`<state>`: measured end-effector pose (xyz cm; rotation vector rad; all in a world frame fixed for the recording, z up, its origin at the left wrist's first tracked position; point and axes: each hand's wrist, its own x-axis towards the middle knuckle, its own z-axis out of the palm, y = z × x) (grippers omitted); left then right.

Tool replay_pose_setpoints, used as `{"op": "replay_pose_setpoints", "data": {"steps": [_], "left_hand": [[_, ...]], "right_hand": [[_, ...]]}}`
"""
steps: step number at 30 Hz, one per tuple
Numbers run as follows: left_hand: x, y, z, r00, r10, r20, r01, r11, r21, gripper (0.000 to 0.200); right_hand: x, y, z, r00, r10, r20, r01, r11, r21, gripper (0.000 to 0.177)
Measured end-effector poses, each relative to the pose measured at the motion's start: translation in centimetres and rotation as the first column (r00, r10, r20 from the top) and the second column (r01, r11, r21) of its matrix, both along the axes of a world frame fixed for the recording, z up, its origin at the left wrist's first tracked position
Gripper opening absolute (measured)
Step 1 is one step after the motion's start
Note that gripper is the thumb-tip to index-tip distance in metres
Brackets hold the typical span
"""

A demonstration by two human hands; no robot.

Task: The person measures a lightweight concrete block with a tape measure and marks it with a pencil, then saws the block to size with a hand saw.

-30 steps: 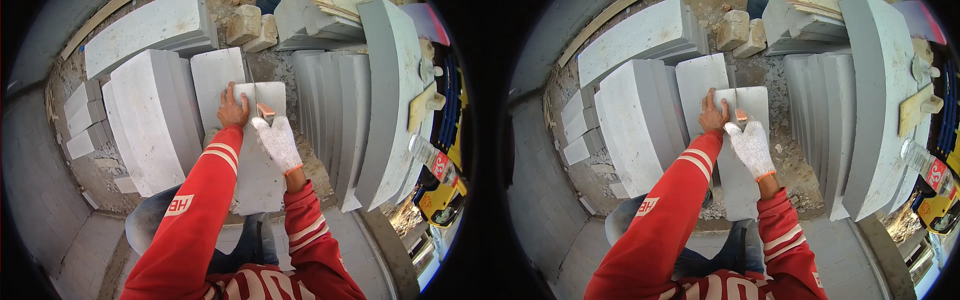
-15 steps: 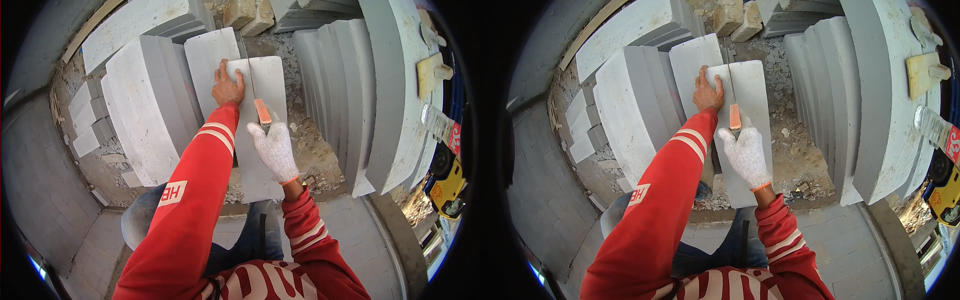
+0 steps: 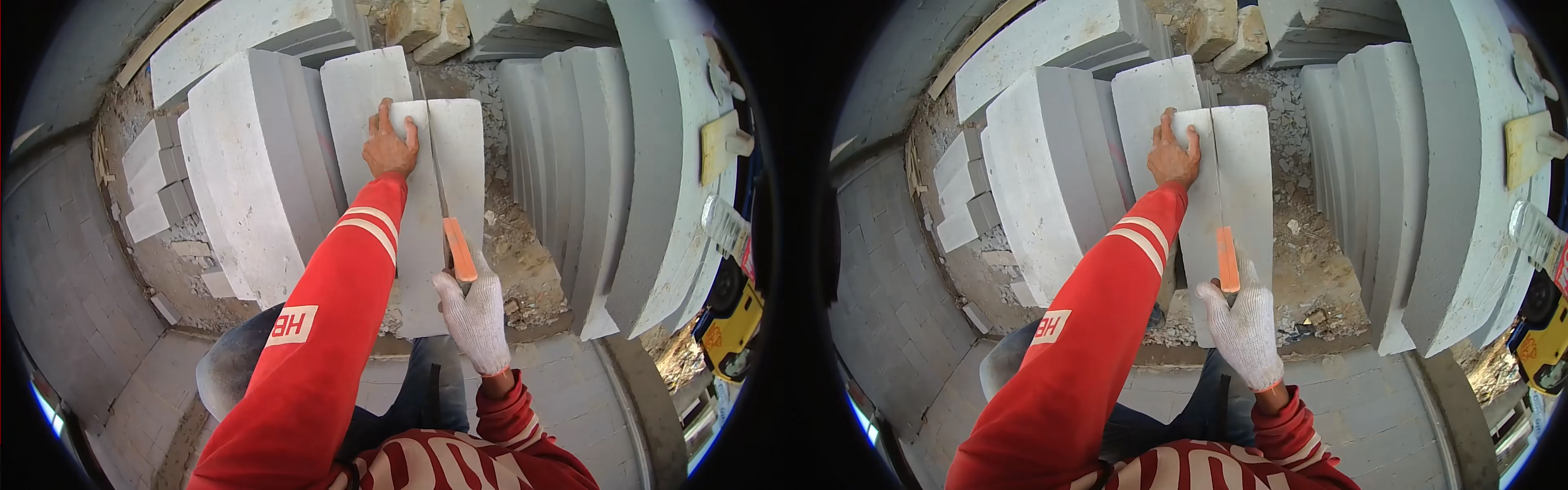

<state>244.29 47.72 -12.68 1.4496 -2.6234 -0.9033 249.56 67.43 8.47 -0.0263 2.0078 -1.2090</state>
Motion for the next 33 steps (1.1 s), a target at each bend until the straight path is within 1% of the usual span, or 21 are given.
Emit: {"op": "replay_pose_setpoints", "data": {"steps": [3,6,8,9,10,12,13,14,15,17,18,19,21,23,24,26,27,28,29,31,33], "left_hand": [[-0.2,0.1,0.5,1.0,0.014,0.006,-0.014,0.999,0.036,0.056],[0.0,0.1,-0.3,0.999,-0.004,-0.043,0.004,1.0,-0.013,0.056],[-0.8,-0.6,-0.2,0.998,-0.007,-0.061,0.007,1.0,-0.008,0.056],[0.1,-0.1,-0.1,0.999,-0.002,-0.039,0.003,1.0,0.012,0.057],[1.5,1.2,0.0,1.0,0.004,-0.013,-0.004,0.999,0.04,0.057],[-0.2,0.1,-0.2,0.999,0.006,-0.045,-0.004,0.999,0.043,0.057],[0.2,0.0,-0.4,0.999,0.017,-0.037,-0.015,0.998,0.053,0.058],[0.1,-0.1,-0.1,1.0,0.024,-0.003,-0.024,0.995,0.092,0.058],[0.1,-0.2,-0.1,1.0,0.031,-0.005,-0.03,0.995,0.096,0.058],[0.1,0.0,-0.4,1.0,0.021,0.004,-0.021,0.997,0.079,0.058],[0.4,0.2,-0.5,1.0,0.013,-0.003,-0.012,0.997,0.081,0.058],[0.5,0.3,-0.6,1.0,0.009,-0.004,-0.009,0.997,0.08,0.057],[-0.6,-0.7,-0.7,1.0,0.013,-0.02,-0.011,0.998,0.063,0.057],[0.1,-0.2,-0.4,1.0,0.012,0.021,-0.014,0.994,0.112,0.058],[0.1,-0.3,-0.3,1.0,0.012,0.005,-0.013,0.99,0.139,0.059],[-0.1,-0.3,-0.7,1.0,0.009,0.004,-0.01,0.993,0.119,0.06],[0.4,-0.2,-1.0,1.0,0.001,0.02,-0.003,0.995,0.101,0.06],[0.2,-0.2,-0.5,0.999,0.004,0.039,-0.009,0.992,0.129,0.06],[0.5,-0.2,-0.3,0.998,0.018,0.058,-0.026,0.99,0.137,0.06],[0.1,-0.2,-0.1,0.999,0.016,0.034,-0.021,0.988,0.15,0.059],[-0.3,-0.6,-0.1,1.0,0.019,0.021,-0.022,0.99,0.137,0.059]], "right_hand": [[-1.5,-1.0,1.5,0.995,0.004,0.1,-0.008,0.999,0.031,0.052],[-6.2,-5.4,-5.7,0.995,0.099,0.029,-0.103,0.98,0.17,0.043],[-8.7,-7.0,-6.2,0.997,0.078,0.023,-0.08,0.984,0.156,0.043],[-8.6,-6.9,-5.8,0.996,0.063,0.057,-0.071,0.986,0.154,0.044],[-8.1,-5.7,-4.4,0.984,0.067,0.167,-0.093,0.984,0.154,0.041],[-5.4,-3.6,0.3,0.971,0.036,0.237,-0.084,0.977,0.196,0.036],[-3.4,-2.0,1.7,0.994,0.016,0.104,-0.027,0.994,0.106,0.034],[-2.8,-1.3,3.3,0.991,-0.028,0.131,0.017,0.996,0.086,0.036],[-3.5,-2.0,3.1,0.991,-0.022,0.129,0.01,0.996,0.09,0.036],[-5.8,-4.1,1.9,0.95,-0.107,0.294,0.054,0.982,0.182,0.035],[-6.9,-4.6,-2.4,0.988,0.009,0.152,-0.033,0.986,0.161,0.03],[-9.0,-6.8,-4.5,0.992,0.072,0.101,-0.09,0.978,0.189,0.031],[-11.9,-9.8,-4.3,0.989,0.038,0.141,-0.066,0.977,0.203,0.036],[-11.8,-9.8,-3.9,0.966,-0.073,0.248,0.048,0.994,0.103,0.037],[-11.0,-9.1,-4.8,0.989,0.004,0.146,-0.025,0.989,0.144,0.037],[-7.6,-6.9,-3.7,1.0,0.022,-0.009,-0.021,0.986,0.164,0.034],[-6.8,-5.7,-0.3,0.987,0.042,0.157,-0.074,0.976,0.203,0.031],[-5.7,-4.5,2.6,0.978,-0.016,0.208,-0.019,0.987,0.162,0.036],[-4.9,-3.6,5.3,0.965,-0.072,0.254,0.014,0.975,0.223,0.039],[-4.9,-2.4,5.9,0.971,-0.028,0.238,-0.024,0.976,0.215,0.043],[-6.8,-4.4,4.5,0.939,-0.085,0.333,0.003,0.971,0.239,0.039]]}}
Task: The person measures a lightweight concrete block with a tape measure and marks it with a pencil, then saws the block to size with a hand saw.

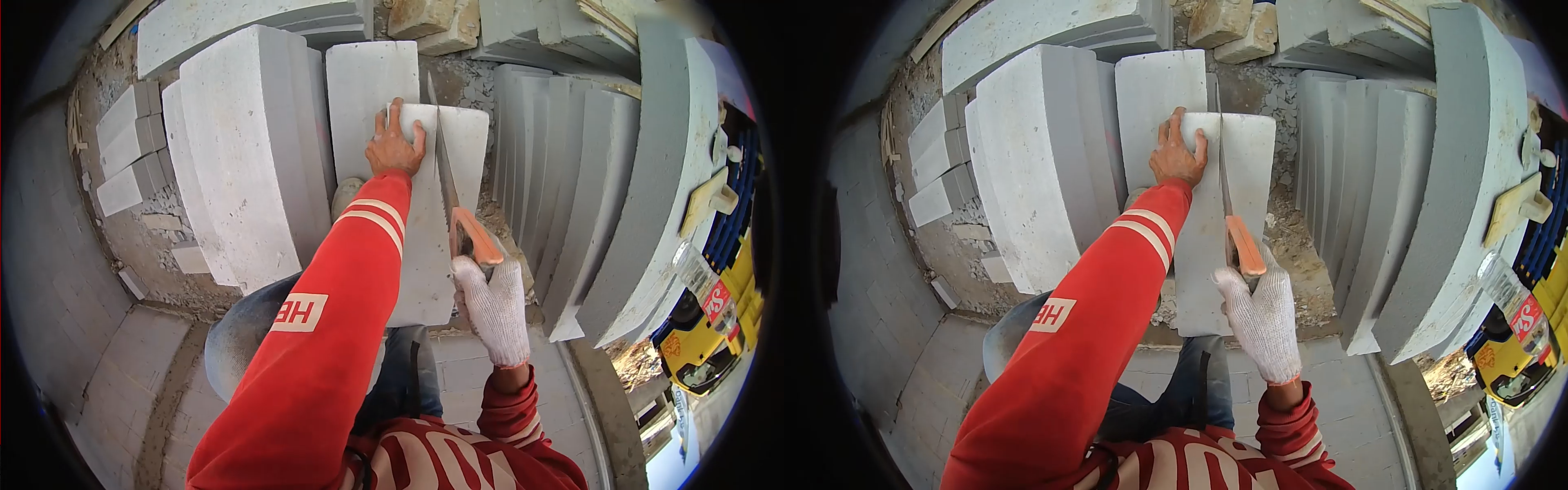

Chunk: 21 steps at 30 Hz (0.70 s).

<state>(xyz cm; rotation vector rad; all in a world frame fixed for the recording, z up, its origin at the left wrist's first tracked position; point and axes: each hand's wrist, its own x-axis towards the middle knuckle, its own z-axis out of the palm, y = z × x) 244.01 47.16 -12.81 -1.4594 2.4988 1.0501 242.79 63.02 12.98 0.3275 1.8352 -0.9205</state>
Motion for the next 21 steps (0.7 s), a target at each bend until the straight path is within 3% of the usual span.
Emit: {"op": "replay_pose_setpoints", "data": {"steps": [2,4,7,10,11,13,16,19,21], "left_hand": [[0.8,1.1,0.1,1.0,-0.018,-0.014,0.018,1.0,0.007,0.059],[0.5,0.4,-0.9,1.0,-0.009,-0.009,0.008,0.999,-0.033,0.059],[0.7,0.5,0.2,1.0,-0.002,0.008,0.002,1.0,-0.002,0.06],[-0.2,0.1,0.3,1.0,-0.009,0.012,0.009,1.0,-0.012,0.06],[0.2,0.3,0.3,0.999,-0.011,0.03,0.011,1.0,-0.014,0.06],[0.1,0.4,0.3,1.0,-0.013,0.012,0.013,1.0,-0.019,0.06],[0.3,0.5,0.7,1.0,0.007,0.027,-0.007,1.0,-0.009,0.059],[0.2,0.5,0.5,0.999,-0.003,0.032,0.004,1.0,-0.019,0.059],[-0.1,0.4,0.5,0.999,-0.018,0.034,0.019,0.999,-0.036,0.059]], "right_hand": [[-1.8,-0.9,-8.2,0.983,0.166,-0.08,-0.166,0.986,0.004,0.037],[-2.2,-3.5,-12.2,0.931,0.154,-0.332,-0.165,0.986,-0.008,0.04],[-1.7,-5.1,-10.1,0.972,0.026,-0.235,-0.036,0.999,-0.037,0.044],[-0.5,-3.7,-9.7,0.922,0.073,-0.381,-0.119,0.988,-0.099,0.045],[-0.5,-3.2,-8.7,0.963,0.047,-0.266,-0.077,0.992,-0.104,0.045],[1.4,-0.8,-4.9,0.977,0.062,-0.203,-0.077,0.995,-0.066,0.045],[6.4,4.6,-0.9,0.964,0.035,-0.262,-0.072,0.989,-0.133,0.044],[6.5,5.1,-1.1,0.985,0.003,-0.171,-0.017,0.997,-0.076,0.044],[5.1,2.1,-4.1,0.977,0.037,-0.209,-0.05,0.997,-0.056,0.045]]}}
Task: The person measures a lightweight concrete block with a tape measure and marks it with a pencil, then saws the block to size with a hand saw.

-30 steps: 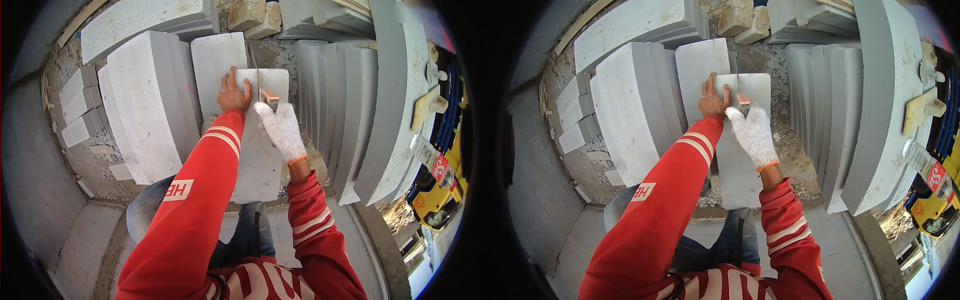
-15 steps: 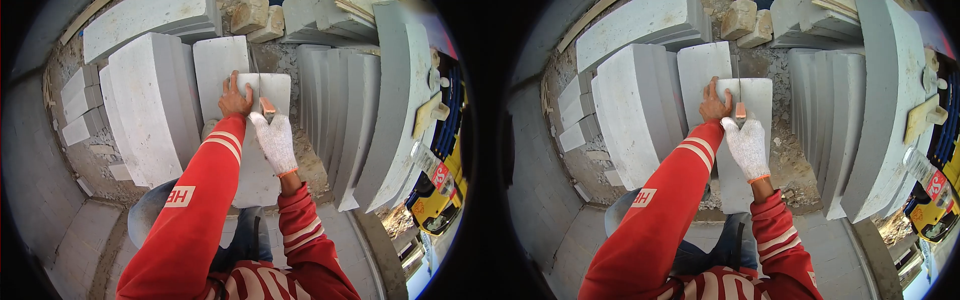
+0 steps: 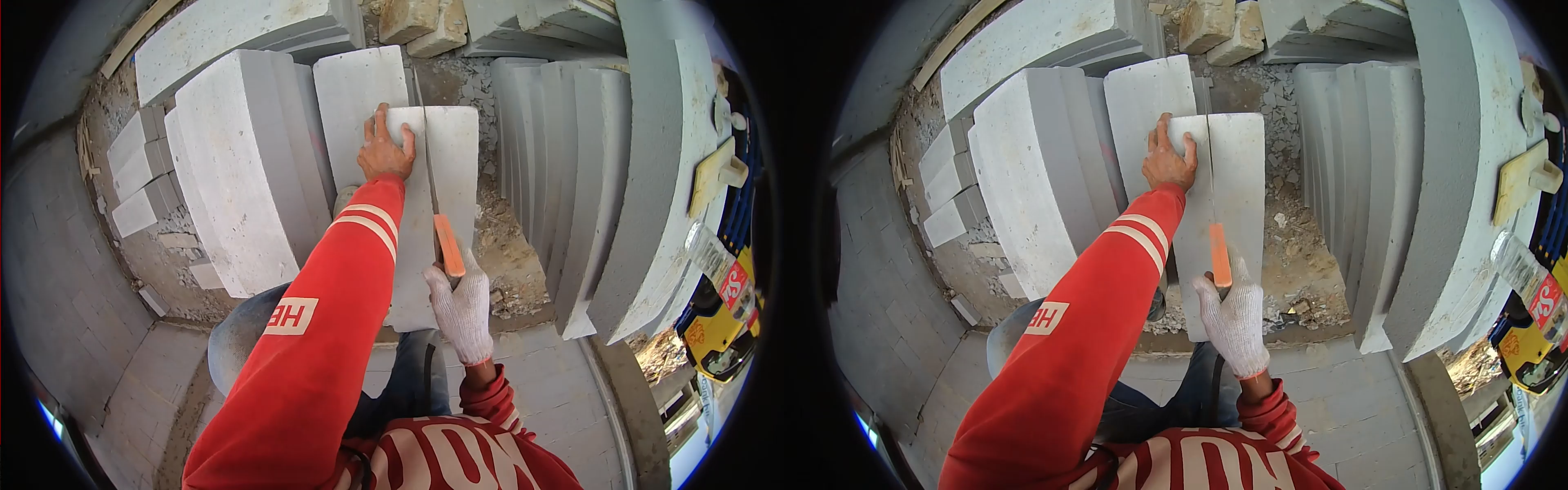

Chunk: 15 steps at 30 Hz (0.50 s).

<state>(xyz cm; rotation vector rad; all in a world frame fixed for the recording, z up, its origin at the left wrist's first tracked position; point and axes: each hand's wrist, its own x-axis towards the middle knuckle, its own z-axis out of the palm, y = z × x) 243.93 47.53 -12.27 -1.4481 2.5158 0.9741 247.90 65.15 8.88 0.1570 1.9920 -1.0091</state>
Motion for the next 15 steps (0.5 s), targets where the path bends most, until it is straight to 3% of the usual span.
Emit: {"op": "replay_pose_setpoints", "data": {"steps": [2,6,8,11,14,15], "left_hand": [[0.1,0.1,0.3,1.0,0.009,-0.009,-0.009,1.0,-0.011,0.059],[0.3,0.4,-0.3,0.999,-0.03,-0.028,0.028,0.997,-0.068,0.059],[0.2,0.2,-0.6,1.0,0.001,-0.026,-0.003,0.998,-0.06,0.058],[0.2,0.3,-0.3,0.999,0.003,-0.032,-0.005,0.998,-0.064,0.058],[0.0,0.1,-0.2,0.999,-0.003,-0.042,-0.001,0.997,-0.081,0.058],[0.0,0.3,0.0,1.0,0.002,-0.03,-0.004,0.997,-0.077,0.058]], "right_hand": [[-1.7,-1.9,-5.3,0.98,0.097,-0.176,-0.103,0.994,-0.024,0.048],[-0.2,-1.0,-3.9,0.98,0.008,-0.201,-0.019,0.998,-0.052,0.048],[3.7,2.7,-0.8,0.992,-0.052,-0.112,0.043,0.996,-0.078,0.046],[5.2,5.1,1.2,1.0,-0.012,-0.025,0.012,1.0,-0.001,0.051],[2.8,2.2,-3.5,0.997,0.024,-0.067,-0.023,1.0,0.013,0.054],[1.8,0.1,-4.9,0.983,0.0,-0.184,-0.007,0.999,-0.036,0.054]]}}
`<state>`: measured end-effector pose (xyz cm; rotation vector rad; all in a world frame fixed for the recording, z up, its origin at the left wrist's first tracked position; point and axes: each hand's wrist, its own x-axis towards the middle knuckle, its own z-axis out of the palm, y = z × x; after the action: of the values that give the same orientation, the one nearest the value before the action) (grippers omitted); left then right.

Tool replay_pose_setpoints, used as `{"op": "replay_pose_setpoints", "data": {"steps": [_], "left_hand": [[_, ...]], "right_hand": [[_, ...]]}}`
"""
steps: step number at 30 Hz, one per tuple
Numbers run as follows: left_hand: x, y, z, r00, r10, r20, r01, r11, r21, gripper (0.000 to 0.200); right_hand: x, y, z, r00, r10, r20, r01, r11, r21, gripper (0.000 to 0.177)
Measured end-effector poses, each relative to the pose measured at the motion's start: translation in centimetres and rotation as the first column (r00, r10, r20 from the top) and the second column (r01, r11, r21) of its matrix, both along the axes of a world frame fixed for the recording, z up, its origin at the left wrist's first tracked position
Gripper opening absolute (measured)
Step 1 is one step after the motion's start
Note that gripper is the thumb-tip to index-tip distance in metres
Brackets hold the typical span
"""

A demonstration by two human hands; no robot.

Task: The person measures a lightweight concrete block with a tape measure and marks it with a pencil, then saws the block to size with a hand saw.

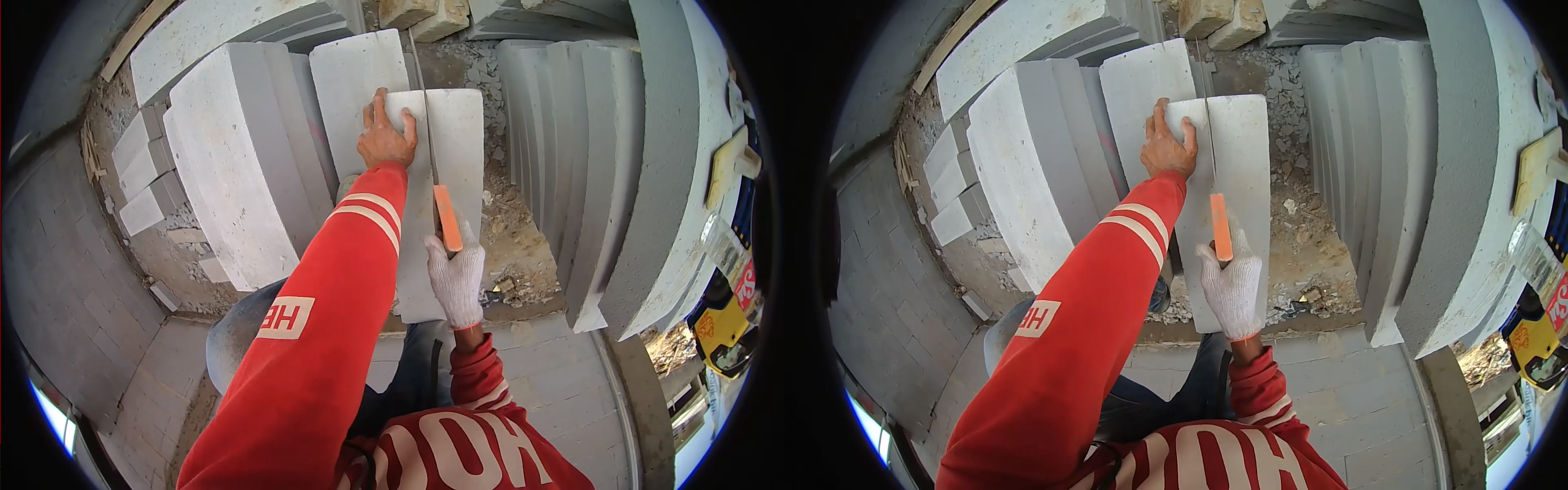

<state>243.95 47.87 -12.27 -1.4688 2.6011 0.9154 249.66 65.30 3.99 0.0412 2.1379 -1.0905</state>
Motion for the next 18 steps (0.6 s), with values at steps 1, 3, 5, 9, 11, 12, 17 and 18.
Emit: {"op": "replay_pose_setpoints", "data": {"steps": [1,3,5,9,11,12,17,18], "left_hand": [[-0.2,0.0,-0.2,1.0,-0.001,-0.011,0.001,1.0,-0.007,0.058],[0.3,0.0,-0.7,1.0,-0.006,-0.022,0.006,0.999,-0.033,0.058],[1.5,0.9,-0.4,1.0,-0.006,0.001,0.006,1.0,0.011,0.058],[1.2,0.3,-0.5,1.0,0.006,0.023,-0.007,0.999,0.031,0.058],[-0.2,-0.3,-0.8,1.0,-0.018,0.007,0.018,1.0,0.008,0.058],[0.0,-0.2,-0.7,1.0,-0.011,0.004,0.011,1.0,0.008,0.058],[0.7,0.3,0.0,1.0,0.0,0.025,0.0,1.0,-0.001,0.058],[1.1,0.5,0.2,1.0,0.004,0.029,-0.005,1.0,0.031,0.058]], "right_hand": [[-0.9,-1.6,-1.2,0.992,-0.021,-0.128,0.013,0.998,-0.06,0.054],[-0.3,-1.1,-2.1,0.991,-0.03,-0.127,0.02,0.997,-0.073,0.053],[1.6,2.1,0.4,0.994,0.006,0.112,-0.011,0.999,0.049,0.053],[7.2,6.9,4.9,0.999,-0.033,-0.004,0.033,0.999,0.03,0.047],[6.2,6.6,2.7,1.0,-0.009,0.023,0.008,0.999,0.054,0.05],[5.0,5.3,1.0,1.0,-0.008,0.026,0.007,0.999,0.052,0.05],[2.9,0.5,-1.5,0.994,-0.06,-0.094,0.059,0.998,-0.014,0.044],[3.7,2.3,-0.4,0.994,-0.062,-0.086,0.063,0.998,0.002,0.044]]}}
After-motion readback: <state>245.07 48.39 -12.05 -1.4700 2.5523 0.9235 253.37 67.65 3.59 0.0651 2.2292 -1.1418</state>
